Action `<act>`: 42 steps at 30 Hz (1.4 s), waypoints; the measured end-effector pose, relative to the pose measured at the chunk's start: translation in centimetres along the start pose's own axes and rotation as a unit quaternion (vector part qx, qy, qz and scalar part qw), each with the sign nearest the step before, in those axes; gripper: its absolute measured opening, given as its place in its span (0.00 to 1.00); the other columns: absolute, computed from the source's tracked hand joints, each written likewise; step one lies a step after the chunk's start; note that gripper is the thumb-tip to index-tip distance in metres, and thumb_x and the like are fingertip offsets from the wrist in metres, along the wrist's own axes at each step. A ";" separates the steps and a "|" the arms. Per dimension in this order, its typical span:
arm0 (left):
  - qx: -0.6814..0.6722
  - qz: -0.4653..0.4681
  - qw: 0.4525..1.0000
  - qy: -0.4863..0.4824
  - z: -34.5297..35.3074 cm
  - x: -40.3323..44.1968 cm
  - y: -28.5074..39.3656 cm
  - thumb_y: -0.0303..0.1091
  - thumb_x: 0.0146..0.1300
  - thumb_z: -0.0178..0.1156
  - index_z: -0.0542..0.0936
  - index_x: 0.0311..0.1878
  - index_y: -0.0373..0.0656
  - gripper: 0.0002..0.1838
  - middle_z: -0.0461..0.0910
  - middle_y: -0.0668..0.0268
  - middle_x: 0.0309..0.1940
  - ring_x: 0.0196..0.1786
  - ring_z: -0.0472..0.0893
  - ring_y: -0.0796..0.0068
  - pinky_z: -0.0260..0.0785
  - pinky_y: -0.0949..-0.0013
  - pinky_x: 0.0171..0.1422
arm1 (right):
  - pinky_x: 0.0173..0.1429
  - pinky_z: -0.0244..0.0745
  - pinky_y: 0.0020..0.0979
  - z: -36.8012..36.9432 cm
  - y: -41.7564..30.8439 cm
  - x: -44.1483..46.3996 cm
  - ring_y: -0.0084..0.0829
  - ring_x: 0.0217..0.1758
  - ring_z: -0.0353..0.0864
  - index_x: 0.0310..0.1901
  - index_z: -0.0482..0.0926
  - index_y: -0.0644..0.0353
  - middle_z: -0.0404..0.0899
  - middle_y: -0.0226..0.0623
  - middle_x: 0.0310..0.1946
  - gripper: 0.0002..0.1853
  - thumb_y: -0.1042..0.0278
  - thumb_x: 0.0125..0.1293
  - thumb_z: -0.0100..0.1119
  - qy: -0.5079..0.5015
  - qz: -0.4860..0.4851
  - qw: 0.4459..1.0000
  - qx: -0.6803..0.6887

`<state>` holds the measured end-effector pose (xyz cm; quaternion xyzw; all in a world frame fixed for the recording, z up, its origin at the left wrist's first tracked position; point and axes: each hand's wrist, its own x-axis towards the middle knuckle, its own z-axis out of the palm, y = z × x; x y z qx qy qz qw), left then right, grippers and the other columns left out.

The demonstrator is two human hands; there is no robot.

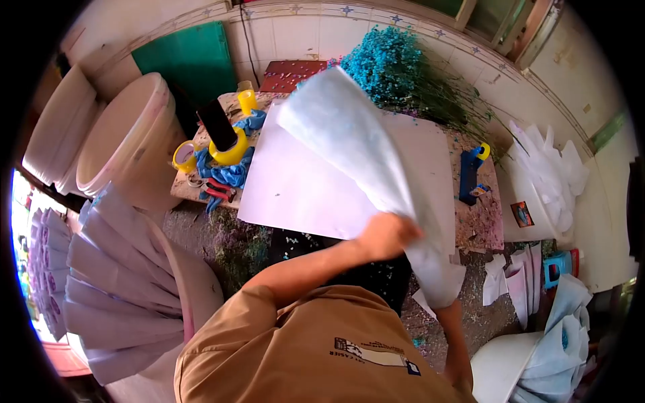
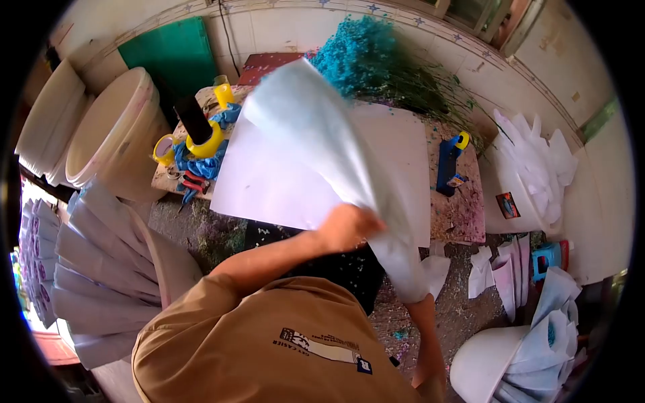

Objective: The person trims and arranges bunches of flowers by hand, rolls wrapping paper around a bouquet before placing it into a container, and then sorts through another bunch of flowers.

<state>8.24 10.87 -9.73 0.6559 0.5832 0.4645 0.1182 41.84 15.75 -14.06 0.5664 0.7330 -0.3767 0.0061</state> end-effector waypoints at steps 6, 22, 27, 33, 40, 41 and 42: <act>-0.036 0.217 0.930 -0.294 9.8 -2.5 12.2 0.40 0.59 0.64 0.89 0.43 0.45 0.13 0.87 0.58 0.38 0.46 0.85 0.51 0.75 0.50 0.54 | 0.42 0.78 0.44 -3.8 -2.1 -0.7 0.53 0.40 0.86 0.48 0.82 0.65 0.85 0.52 0.36 0.21 0.60 0.56 0.70 0.171 -0.244 0.949 -0.099; 0.423 -0.098 0.893 0.116 -10.1 2.0 -14.2 0.56 0.72 0.51 0.73 0.66 0.36 0.33 0.68 0.46 0.70 0.77 0.60 0.48 0.42 0.42 0.82 | 0.56 0.73 0.50 -14.2 -5.7 14.6 0.53 0.50 0.82 0.55 0.79 0.62 0.83 0.51 0.44 0.19 0.61 0.66 0.62 0.366 -0.137 0.903 -0.178; 0.393 -0.096 0.905 0.132 -10.2 2.0 -13.9 0.56 0.71 0.52 0.73 0.65 0.35 0.33 0.69 0.46 0.70 0.77 0.61 0.47 0.44 0.42 0.81 | 0.52 0.75 0.50 -3.7 -15.9 16.7 0.56 0.48 0.83 0.45 0.83 0.62 0.84 0.54 0.44 0.26 0.41 0.69 0.56 0.216 -0.070 0.935 -0.272; 0.374 -0.093 0.914 0.127 -10.6 1.9 -14.0 0.54 0.71 0.54 0.75 0.65 0.37 0.32 0.70 0.47 0.69 0.75 0.63 0.48 0.46 0.43 0.81 | 0.45 0.76 0.52 -6.9 -8.9 19.3 0.54 0.42 0.85 0.44 0.81 0.56 0.86 0.47 0.34 0.14 0.53 0.70 0.58 0.347 -0.122 0.885 -0.286; 0.344 -0.085 0.931 0.090 -10.3 2.1 -14.0 0.56 0.73 0.51 0.73 0.68 0.40 0.32 0.68 0.49 0.71 0.76 0.63 0.48 0.46 0.44 0.81 | 0.45 0.73 0.59 -24.5 9.0 15.1 0.63 0.43 0.82 0.44 0.80 0.61 0.84 0.57 0.38 0.21 0.48 0.74 0.50 0.401 0.101 0.836 -0.361; 0.341 -0.080 0.933 0.085 -9.3 2.3 -13.8 0.56 0.74 0.49 0.72 0.69 0.40 0.32 0.67 0.49 0.72 0.76 0.62 0.48 0.45 0.43 0.81 | 0.45 0.73 0.59 -25.8 9.1 14.8 0.63 0.43 0.82 0.45 0.79 0.61 0.83 0.58 0.39 0.21 0.49 0.74 0.50 0.427 0.076 0.827 -0.357; 0.334 -0.071 0.937 0.073 -8.7 2.3 -13.5 0.56 0.74 0.49 0.72 0.69 0.40 0.32 0.67 0.49 0.72 0.76 0.62 0.48 0.45 0.43 0.81 | 0.45 0.73 0.59 -26.5 9.8 13.9 0.64 0.44 0.81 0.45 0.79 0.62 0.83 0.59 0.39 0.21 0.49 0.74 0.50 0.448 0.058 0.820 -0.352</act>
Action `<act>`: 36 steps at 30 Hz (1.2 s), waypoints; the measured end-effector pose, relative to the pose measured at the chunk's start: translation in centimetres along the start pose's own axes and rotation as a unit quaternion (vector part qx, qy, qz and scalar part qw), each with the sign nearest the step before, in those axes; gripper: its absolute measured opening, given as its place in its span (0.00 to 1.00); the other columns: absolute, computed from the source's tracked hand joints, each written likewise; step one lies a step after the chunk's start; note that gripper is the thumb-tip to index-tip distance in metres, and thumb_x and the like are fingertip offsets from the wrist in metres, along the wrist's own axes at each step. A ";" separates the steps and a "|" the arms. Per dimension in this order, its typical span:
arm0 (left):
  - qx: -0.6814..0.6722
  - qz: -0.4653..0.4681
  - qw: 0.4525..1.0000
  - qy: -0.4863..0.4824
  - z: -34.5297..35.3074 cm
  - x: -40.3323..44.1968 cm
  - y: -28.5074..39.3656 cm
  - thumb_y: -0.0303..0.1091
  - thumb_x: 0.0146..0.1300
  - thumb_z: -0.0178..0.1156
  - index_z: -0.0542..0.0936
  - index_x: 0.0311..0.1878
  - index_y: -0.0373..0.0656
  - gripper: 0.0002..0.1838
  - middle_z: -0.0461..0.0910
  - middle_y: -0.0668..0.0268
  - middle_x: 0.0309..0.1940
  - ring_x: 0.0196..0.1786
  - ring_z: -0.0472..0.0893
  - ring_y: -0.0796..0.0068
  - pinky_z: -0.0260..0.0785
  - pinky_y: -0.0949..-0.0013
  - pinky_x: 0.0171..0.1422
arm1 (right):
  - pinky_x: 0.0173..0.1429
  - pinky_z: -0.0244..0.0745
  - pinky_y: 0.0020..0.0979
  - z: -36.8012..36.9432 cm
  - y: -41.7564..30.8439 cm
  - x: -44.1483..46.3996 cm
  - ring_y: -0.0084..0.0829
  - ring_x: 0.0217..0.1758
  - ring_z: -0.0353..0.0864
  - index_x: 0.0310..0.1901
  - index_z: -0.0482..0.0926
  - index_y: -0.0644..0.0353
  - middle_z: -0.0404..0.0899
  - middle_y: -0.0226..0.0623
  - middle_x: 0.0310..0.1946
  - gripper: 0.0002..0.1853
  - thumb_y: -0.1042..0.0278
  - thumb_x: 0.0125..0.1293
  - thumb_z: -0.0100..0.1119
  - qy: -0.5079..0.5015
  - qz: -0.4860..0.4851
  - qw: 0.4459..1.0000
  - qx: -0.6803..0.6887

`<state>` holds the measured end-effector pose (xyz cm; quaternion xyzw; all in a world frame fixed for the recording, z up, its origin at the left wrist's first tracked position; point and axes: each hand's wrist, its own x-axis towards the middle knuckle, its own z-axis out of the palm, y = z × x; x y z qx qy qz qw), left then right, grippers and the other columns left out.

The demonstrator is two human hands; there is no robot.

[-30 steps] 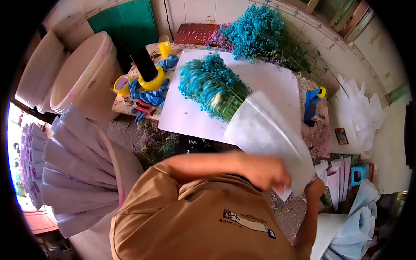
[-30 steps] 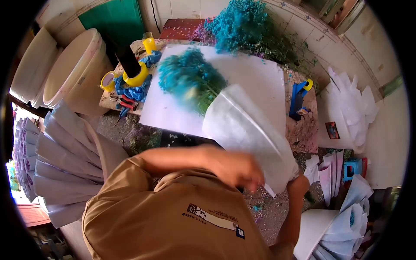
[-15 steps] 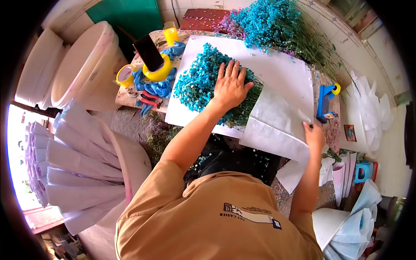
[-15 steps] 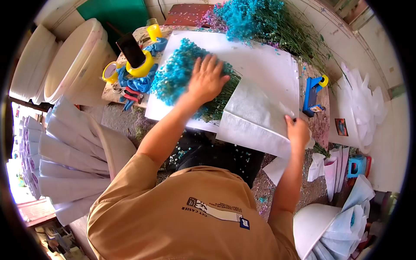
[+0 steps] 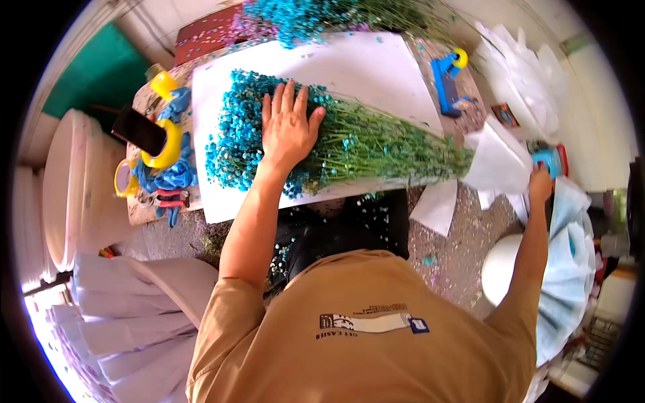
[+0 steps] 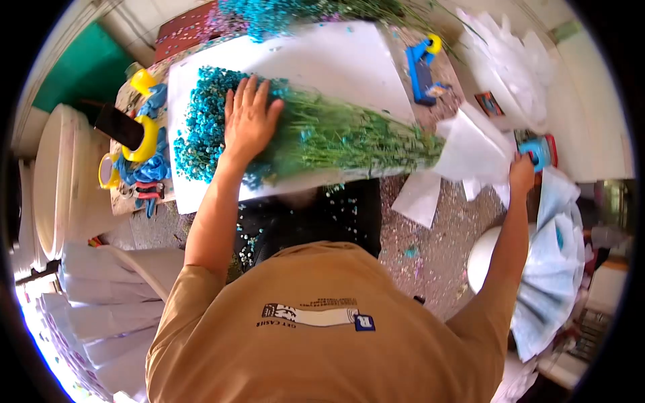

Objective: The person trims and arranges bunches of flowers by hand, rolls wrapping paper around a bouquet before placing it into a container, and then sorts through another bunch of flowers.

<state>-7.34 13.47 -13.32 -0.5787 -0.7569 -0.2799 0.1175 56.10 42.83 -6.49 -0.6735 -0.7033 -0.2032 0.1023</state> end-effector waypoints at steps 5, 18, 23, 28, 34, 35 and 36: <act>0.013 -0.002 0.997 0.077 1.5 -0.1 0.1 0.49 0.69 0.59 0.75 0.64 0.41 0.28 0.70 0.49 0.68 0.74 0.65 0.48 0.50 0.41 0.78 | 0.50 0.76 0.49 0.2 -0.1 -0.6 0.54 0.46 0.85 0.52 0.80 0.64 0.85 0.56 0.43 0.23 0.48 0.73 0.55 0.077 0.093 0.985 0.120; -0.004 -0.062 0.997 0.040 2.2 0.1 0.4 0.57 0.68 0.55 0.75 0.64 0.38 0.33 0.69 0.47 0.69 0.76 0.61 0.48 0.43 0.44 0.82 | 0.51 0.80 0.37 8.0 -7.2 -10.9 0.41 0.45 0.85 0.54 0.76 0.73 0.84 0.48 0.44 0.34 0.41 0.70 0.62 -0.250 0.274 0.723 0.583; -0.043 -0.051 0.996 0.051 1.9 -0.3 -0.2 0.55 0.66 0.57 0.77 0.62 0.40 0.31 0.70 0.49 0.68 0.75 0.63 0.49 0.45 0.45 0.82 | 0.40 0.82 0.42 9.1 6.4 -3.7 0.42 0.37 0.86 0.41 0.83 0.65 0.86 0.45 0.35 0.24 0.46 0.67 0.60 -0.077 0.370 0.732 0.567; -0.056 -0.029 0.997 0.032 -0.1 0.1 0.5 0.48 0.62 0.65 0.78 0.60 0.43 0.27 0.71 0.51 0.67 0.72 0.66 0.48 0.52 0.42 0.78 | 0.46 0.83 0.48 -0.7 30.5 -3.9 0.48 0.42 0.86 0.44 0.81 0.68 0.84 0.50 0.39 0.19 0.55 0.68 0.56 0.152 0.445 0.668 0.577; 0.081 0.024 0.996 -0.008 -0.1 0.9 1.2 0.48 0.69 0.59 0.75 0.66 0.42 0.27 0.72 0.54 0.68 0.75 0.65 0.54 0.49 0.47 0.80 | 0.53 0.85 0.55 -11.1 47.6 -11.2 0.54 0.47 0.85 0.47 0.79 0.71 0.83 0.56 0.45 0.15 0.66 0.70 0.51 0.300 0.426 0.459 0.720; 0.079 0.023 0.996 -0.028 -0.3 1.2 1.3 0.48 0.70 0.58 0.75 0.67 0.42 0.28 0.72 0.55 0.69 0.75 0.65 0.54 0.49 0.47 0.80 | 0.58 0.83 0.60 -14.4 42.5 -10.6 0.61 0.54 0.81 0.56 0.69 0.79 0.75 0.65 0.56 0.17 0.78 0.70 0.41 0.305 0.404 0.473 0.721; 0.080 0.015 0.996 -0.045 -0.7 1.3 1.5 0.48 0.71 0.57 0.74 0.67 0.42 0.28 0.71 0.55 0.69 0.76 0.64 0.55 0.48 0.48 0.81 | 0.60 0.82 0.59 -16.0 41.0 -9.9 0.62 0.58 0.79 0.62 0.66 0.76 0.71 0.64 0.62 0.20 0.77 0.71 0.40 0.277 0.388 0.429 0.767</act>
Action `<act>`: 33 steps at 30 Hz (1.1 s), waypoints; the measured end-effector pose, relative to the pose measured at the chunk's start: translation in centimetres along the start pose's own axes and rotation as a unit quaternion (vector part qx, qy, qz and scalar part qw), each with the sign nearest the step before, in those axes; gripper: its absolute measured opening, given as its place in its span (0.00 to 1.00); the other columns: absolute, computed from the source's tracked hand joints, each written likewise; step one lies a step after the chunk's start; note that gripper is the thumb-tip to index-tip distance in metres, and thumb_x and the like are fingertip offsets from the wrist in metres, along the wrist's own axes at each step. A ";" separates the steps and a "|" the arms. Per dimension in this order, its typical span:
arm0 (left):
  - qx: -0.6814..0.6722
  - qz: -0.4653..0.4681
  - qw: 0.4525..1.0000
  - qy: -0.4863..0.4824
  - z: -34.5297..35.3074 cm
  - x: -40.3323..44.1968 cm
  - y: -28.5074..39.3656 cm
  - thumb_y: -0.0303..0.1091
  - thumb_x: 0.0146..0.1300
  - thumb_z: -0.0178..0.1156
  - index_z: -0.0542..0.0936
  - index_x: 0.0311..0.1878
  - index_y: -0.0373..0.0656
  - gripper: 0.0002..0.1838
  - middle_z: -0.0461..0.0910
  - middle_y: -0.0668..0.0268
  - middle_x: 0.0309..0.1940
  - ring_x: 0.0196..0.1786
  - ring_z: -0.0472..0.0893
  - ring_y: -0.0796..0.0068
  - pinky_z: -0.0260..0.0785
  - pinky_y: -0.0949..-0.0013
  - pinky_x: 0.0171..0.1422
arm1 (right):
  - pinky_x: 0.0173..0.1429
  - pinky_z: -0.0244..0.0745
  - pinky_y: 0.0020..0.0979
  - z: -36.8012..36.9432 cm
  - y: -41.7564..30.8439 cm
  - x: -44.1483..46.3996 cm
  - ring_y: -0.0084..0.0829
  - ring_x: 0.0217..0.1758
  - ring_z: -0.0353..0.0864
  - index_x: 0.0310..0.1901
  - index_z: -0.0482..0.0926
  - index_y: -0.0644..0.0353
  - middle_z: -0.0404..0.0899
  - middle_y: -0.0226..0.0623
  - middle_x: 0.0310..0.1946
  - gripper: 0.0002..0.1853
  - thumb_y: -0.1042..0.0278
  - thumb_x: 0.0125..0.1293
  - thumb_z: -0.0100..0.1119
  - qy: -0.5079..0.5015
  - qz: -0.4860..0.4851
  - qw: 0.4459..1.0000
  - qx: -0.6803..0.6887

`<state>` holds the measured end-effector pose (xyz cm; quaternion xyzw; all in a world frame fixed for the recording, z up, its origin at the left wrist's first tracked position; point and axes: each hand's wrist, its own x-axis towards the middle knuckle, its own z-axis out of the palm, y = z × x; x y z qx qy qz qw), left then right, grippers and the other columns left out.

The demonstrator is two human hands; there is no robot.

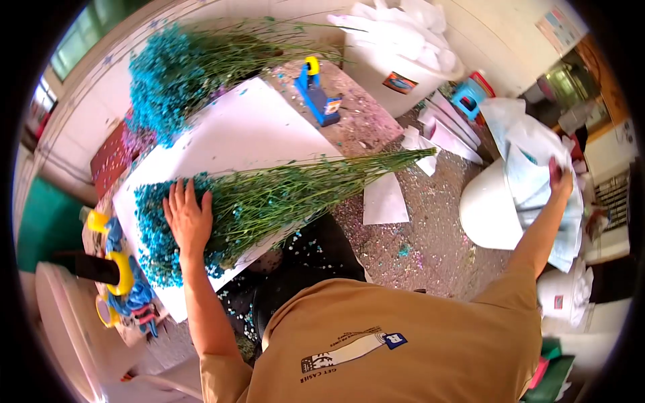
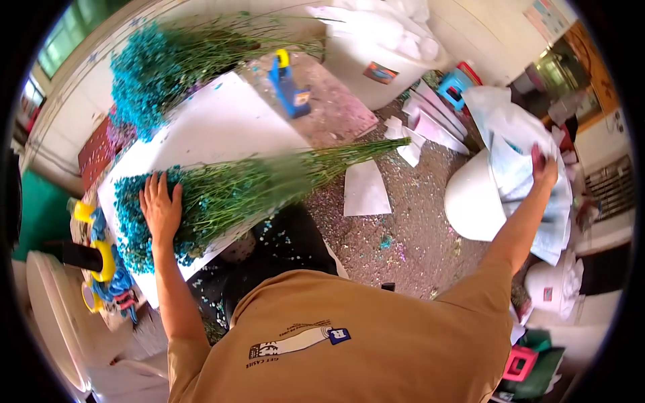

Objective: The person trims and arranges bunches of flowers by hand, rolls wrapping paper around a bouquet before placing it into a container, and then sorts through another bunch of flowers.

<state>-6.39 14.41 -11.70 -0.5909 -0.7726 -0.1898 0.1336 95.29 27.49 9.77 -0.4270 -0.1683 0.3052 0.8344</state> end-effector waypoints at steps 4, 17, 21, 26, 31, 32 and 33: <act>-0.001 -0.004 0.999 -0.046 -0.7 0.3 0.1 0.49 0.72 0.55 0.72 0.69 0.42 0.28 0.69 0.54 0.71 0.77 0.62 0.55 0.45 0.47 0.81 | 0.55 0.86 0.59 16.3 3.8 -17.4 0.60 0.53 0.82 0.60 0.69 0.74 0.76 0.63 0.55 0.20 0.83 0.66 0.46 -0.084 -0.350 0.932 0.035; -0.372 -0.051 0.927 -0.005 -11.6 -5.3 3.2 0.31 0.69 0.61 0.80 0.57 0.36 0.16 0.81 0.53 0.56 0.61 0.78 0.57 0.68 0.57 0.66 | 0.45 0.79 0.35 46.6 33.0 -35.2 0.33 0.38 0.85 0.47 0.80 0.62 0.84 0.39 0.33 0.17 0.62 0.60 0.69 -0.472 -0.302 0.754 -0.342; -0.548 -0.200 0.787 -0.203 -11.1 -12.1 1.5 0.33 0.73 0.58 0.83 0.48 0.31 0.13 0.87 0.58 0.39 0.43 0.85 0.68 0.75 0.68 0.51 | 0.49 0.80 0.33 41.5 42.8 -49.3 0.33 0.44 0.87 0.51 0.84 0.63 0.88 0.42 0.43 0.21 0.56 0.62 0.69 -0.726 -0.143 0.569 -0.357; -0.698 -0.420 0.560 -0.152 -7.9 -16.6 -2.7 0.43 0.74 0.56 0.75 0.57 0.30 0.22 0.83 0.52 0.46 0.43 0.85 0.57 0.79 0.60 0.52 | 0.58 0.78 0.40 41.6 49.6 -63.0 0.46 0.51 0.84 0.57 0.77 0.73 0.83 0.54 0.52 0.43 0.35 0.57 0.71 -0.859 -0.081 0.405 -0.302; -0.813 -0.407 0.416 -0.023 -4.2 -16.3 -2.6 0.33 0.70 0.61 0.66 0.64 0.39 0.23 0.75 0.57 0.58 0.60 0.77 0.52 0.71 0.39 0.67 | 0.53 0.78 0.34 40.3 50.5 -71.4 0.31 0.45 0.84 0.47 0.85 0.66 0.87 0.38 0.39 0.33 0.44 0.51 0.80 -0.903 -0.005 0.313 -0.295; -0.823 -0.375 0.426 0.003 -4.9 -15.7 -1.5 0.31 0.68 0.63 0.65 0.65 0.41 0.26 0.75 0.57 0.58 0.60 0.76 0.54 0.71 0.40 0.66 | 0.56 0.78 0.36 39.6 50.7 -71.2 0.31 0.47 0.83 0.51 0.83 0.67 0.87 0.38 0.43 0.29 0.56 0.53 0.81 -0.907 0.174 0.341 -0.172; -0.812 -0.367 0.454 0.005 -5.8 -15.1 -0.6 0.29 0.66 0.65 0.63 0.67 0.42 0.29 0.75 0.58 0.59 0.61 0.76 0.57 0.70 0.41 0.66 | 0.57 0.79 0.36 39.7 51.2 -70.7 0.29 0.54 0.81 0.60 0.77 0.67 0.83 0.40 0.52 0.36 0.61 0.52 0.81 -0.894 0.124 0.375 -0.214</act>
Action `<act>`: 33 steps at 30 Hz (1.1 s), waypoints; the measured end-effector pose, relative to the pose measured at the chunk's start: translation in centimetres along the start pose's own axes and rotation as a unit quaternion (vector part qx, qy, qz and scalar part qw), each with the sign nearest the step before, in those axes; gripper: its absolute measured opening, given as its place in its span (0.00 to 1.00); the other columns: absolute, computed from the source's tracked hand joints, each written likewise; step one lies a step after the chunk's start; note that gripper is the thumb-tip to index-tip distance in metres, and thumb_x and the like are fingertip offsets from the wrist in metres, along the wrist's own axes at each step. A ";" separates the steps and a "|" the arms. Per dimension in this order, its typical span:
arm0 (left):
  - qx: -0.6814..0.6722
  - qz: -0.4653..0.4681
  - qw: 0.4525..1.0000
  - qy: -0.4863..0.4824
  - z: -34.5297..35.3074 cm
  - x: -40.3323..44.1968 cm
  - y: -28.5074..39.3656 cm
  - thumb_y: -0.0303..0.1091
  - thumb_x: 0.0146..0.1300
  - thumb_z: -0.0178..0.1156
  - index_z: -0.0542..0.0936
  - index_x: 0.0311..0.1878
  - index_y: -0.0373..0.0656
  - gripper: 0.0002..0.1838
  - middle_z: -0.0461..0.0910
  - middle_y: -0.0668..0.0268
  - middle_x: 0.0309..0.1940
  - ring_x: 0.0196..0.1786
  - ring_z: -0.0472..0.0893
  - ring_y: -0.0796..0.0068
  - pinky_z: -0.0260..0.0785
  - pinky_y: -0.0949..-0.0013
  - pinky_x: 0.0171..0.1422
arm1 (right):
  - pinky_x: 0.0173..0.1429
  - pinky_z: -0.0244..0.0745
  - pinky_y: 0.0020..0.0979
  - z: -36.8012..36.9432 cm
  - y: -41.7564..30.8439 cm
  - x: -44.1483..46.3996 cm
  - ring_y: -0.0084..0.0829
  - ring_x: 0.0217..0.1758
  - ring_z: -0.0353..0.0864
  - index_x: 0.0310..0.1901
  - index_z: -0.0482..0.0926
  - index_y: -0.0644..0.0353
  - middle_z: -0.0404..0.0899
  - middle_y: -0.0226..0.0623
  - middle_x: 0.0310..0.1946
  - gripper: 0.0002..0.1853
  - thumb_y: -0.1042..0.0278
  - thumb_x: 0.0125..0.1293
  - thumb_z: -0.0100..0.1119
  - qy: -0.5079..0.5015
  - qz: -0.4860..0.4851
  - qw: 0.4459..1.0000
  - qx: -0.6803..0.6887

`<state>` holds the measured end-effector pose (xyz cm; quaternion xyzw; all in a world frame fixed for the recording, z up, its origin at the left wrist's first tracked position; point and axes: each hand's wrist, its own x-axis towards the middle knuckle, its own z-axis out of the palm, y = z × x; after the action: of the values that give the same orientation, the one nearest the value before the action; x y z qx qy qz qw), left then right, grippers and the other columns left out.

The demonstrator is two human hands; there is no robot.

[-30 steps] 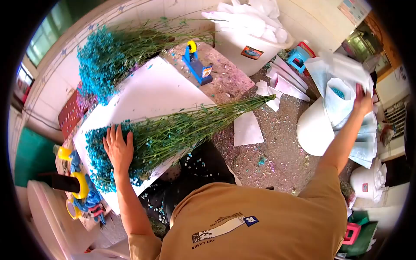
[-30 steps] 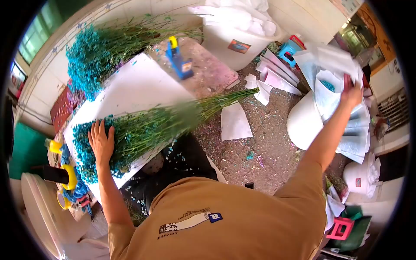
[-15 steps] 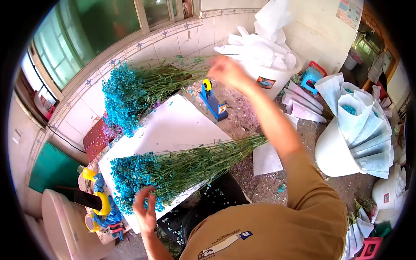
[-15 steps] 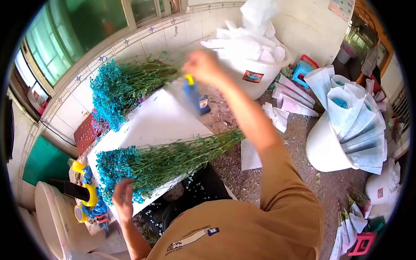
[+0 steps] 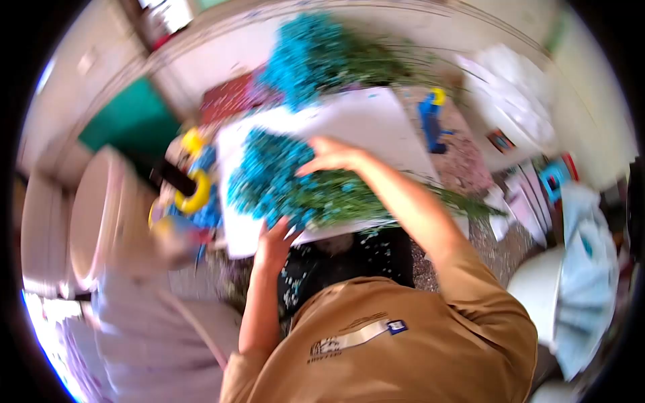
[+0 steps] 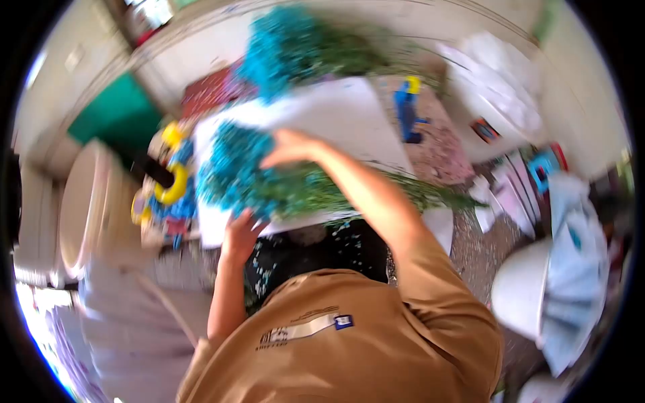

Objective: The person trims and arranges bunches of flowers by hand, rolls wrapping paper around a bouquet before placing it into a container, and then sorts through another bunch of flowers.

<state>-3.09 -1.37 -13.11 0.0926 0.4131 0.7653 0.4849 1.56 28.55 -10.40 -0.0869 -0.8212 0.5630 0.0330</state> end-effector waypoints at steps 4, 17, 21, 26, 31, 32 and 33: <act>0.039 -0.003 0.997 -0.071 1.6 -1.1 -0.7 0.29 0.54 0.74 0.65 0.70 0.45 0.41 0.73 0.62 0.59 0.63 0.72 0.59 0.65 0.49 0.70 | 0.69 0.70 0.38 -1.3 -7.9 -11.3 0.35 0.64 0.75 0.71 0.62 0.68 0.73 0.43 0.64 0.50 0.63 0.49 0.82 0.144 -0.045 0.988 0.027; 0.289 0.111 0.918 -0.249 8.3 1.1 -8.2 0.35 0.65 0.65 0.80 0.56 0.40 0.18 0.83 0.62 0.51 0.54 0.81 0.70 0.76 0.62 0.57 | 0.61 0.79 0.37 0.6 -7.7 -34.3 0.31 0.54 0.84 0.62 0.73 0.63 0.83 0.37 0.52 0.33 0.79 0.53 0.75 0.514 -0.086 0.850 0.082; 0.120 -0.001 0.976 -0.183 8.3 1.9 -9.5 0.41 0.60 0.71 0.75 0.57 0.48 0.24 0.76 0.68 0.47 0.50 0.77 0.68 0.76 0.60 0.45 | 0.47 0.83 0.34 1.2 -4.1 -33.6 0.34 0.46 0.86 0.62 0.75 0.64 0.83 0.39 0.50 0.28 0.78 0.57 0.67 0.536 -0.115 0.795 0.258; -0.019 -0.053 0.979 -0.194 5.9 0.7 -4.6 0.32 0.61 0.67 0.72 0.65 0.43 0.29 0.79 0.66 0.55 0.57 0.79 0.64 0.75 0.56 0.59 | 0.45 0.81 0.28 -2.3 -8.9 -31.0 0.30 0.40 0.84 0.57 0.77 0.65 0.84 0.38 0.47 0.21 0.69 0.64 0.67 0.523 -0.137 0.830 0.139; 0.038 0.047 0.979 -0.197 4.5 1.1 -6.8 0.34 0.69 0.63 0.69 0.69 0.41 0.27 0.77 0.62 0.61 0.61 0.78 0.64 0.73 0.54 0.64 | 0.57 0.78 0.33 -0.4 -7.1 -27.7 0.33 0.50 0.82 0.61 0.76 0.66 0.83 0.38 0.50 0.21 0.73 0.67 0.58 0.477 -0.055 0.876 0.045; -0.014 -0.015 0.988 -0.156 7.1 -1.0 -5.2 0.33 0.70 0.62 0.68 0.71 0.41 0.28 0.74 0.61 0.65 0.64 0.76 0.65 0.72 0.56 0.66 | 0.65 0.73 0.32 0.1 -8.0 -27.0 0.31 0.57 0.79 0.63 0.76 0.64 0.82 0.37 0.53 0.24 0.78 0.64 0.60 0.417 -0.004 0.898 -0.141; 0.108 0.062 0.969 -0.213 4.8 -0.4 -4.9 0.39 0.72 0.60 0.66 0.72 0.41 0.29 0.74 0.60 0.66 0.65 0.75 0.65 0.70 0.57 0.68 | 0.61 0.75 0.35 -2.0 -7.7 -27.6 0.33 0.55 0.80 0.64 0.76 0.63 0.81 0.40 0.53 0.24 0.67 0.67 0.61 0.432 -0.026 0.900 0.047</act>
<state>3.02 1.86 -13.45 0.3308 0.3742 0.7074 0.5001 28.12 22.69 -1.33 -0.2985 -0.7009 0.5069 0.4034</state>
